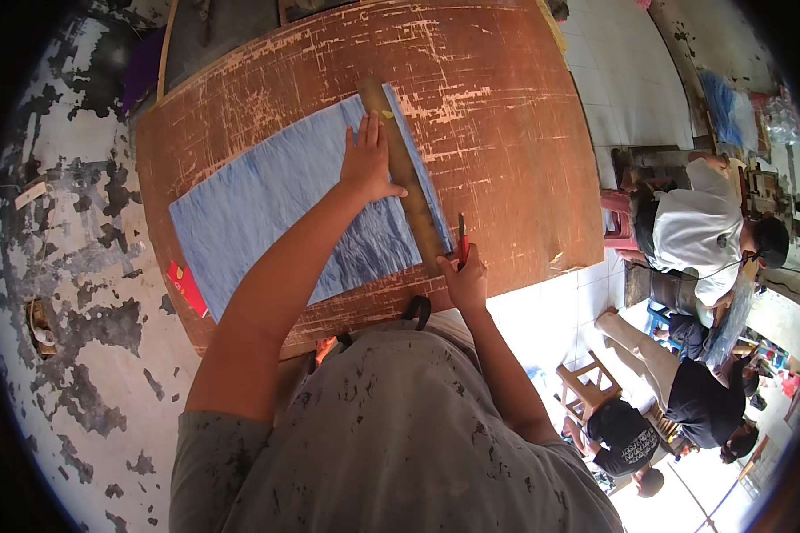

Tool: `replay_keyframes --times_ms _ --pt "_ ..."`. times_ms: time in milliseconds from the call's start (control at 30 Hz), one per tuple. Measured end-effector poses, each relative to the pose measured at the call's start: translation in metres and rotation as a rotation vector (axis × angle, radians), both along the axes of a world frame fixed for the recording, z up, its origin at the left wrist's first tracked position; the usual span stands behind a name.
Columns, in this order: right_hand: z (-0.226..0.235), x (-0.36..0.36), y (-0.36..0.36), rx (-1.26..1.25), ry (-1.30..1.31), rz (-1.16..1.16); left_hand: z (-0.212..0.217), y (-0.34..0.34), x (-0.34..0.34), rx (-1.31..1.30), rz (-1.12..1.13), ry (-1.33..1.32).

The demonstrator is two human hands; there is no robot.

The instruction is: The person aligns a wooden ruler on a patterned sheet and trims the edges using a utility knife, removing the cut strips and smoothing the sheet on the table.

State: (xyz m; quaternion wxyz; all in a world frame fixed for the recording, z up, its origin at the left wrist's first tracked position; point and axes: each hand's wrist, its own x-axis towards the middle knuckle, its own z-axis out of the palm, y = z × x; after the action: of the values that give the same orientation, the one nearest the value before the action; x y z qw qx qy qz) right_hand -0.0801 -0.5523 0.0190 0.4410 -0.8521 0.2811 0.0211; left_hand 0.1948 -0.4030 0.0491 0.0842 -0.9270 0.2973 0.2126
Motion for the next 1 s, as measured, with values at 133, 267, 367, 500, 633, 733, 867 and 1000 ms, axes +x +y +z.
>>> replay_keyframes --times_ms 133,267,367,500,633,733,867,1000 --pt "-0.002 0.003 -0.001 0.101 0.016 -0.040 -0.023 0.018 -0.007 -0.180 -0.021 -0.020" --pt "-0.008 0.001 -0.009 0.160 -0.041 -0.045 0.000 0.009 -0.014 -0.168 -0.029 0.053" --pt "-0.011 0.003 -0.012 0.162 -0.031 -0.015 0.006 0.004 -0.015 -0.101 -0.029 0.044" --pt "-0.010 0.006 -0.013 0.177 0.000 -0.004 0.002 0.005 -0.016 -0.078 -0.013 0.031" --pt "-0.011 0.006 -0.015 0.211 0.018 -0.001 0.002 0.005 -0.015 -0.046 -0.019 0.038" --pt "-0.015 0.006 -0.017 0.215 0.022 0.010 0.003 0.003 -0.014 -0.026 -0.023 0.045" --pt "-0.019 0.005 -0.019 0.235 -0.011 0.023 0.003 0.002 -0.014 0.003 -0.024 0.057" --pt "-0.018 0.004 -0.020 0.266 -0.014 0.018 0.003 0.004 -0.015 -0.014 -0.006 0.067"
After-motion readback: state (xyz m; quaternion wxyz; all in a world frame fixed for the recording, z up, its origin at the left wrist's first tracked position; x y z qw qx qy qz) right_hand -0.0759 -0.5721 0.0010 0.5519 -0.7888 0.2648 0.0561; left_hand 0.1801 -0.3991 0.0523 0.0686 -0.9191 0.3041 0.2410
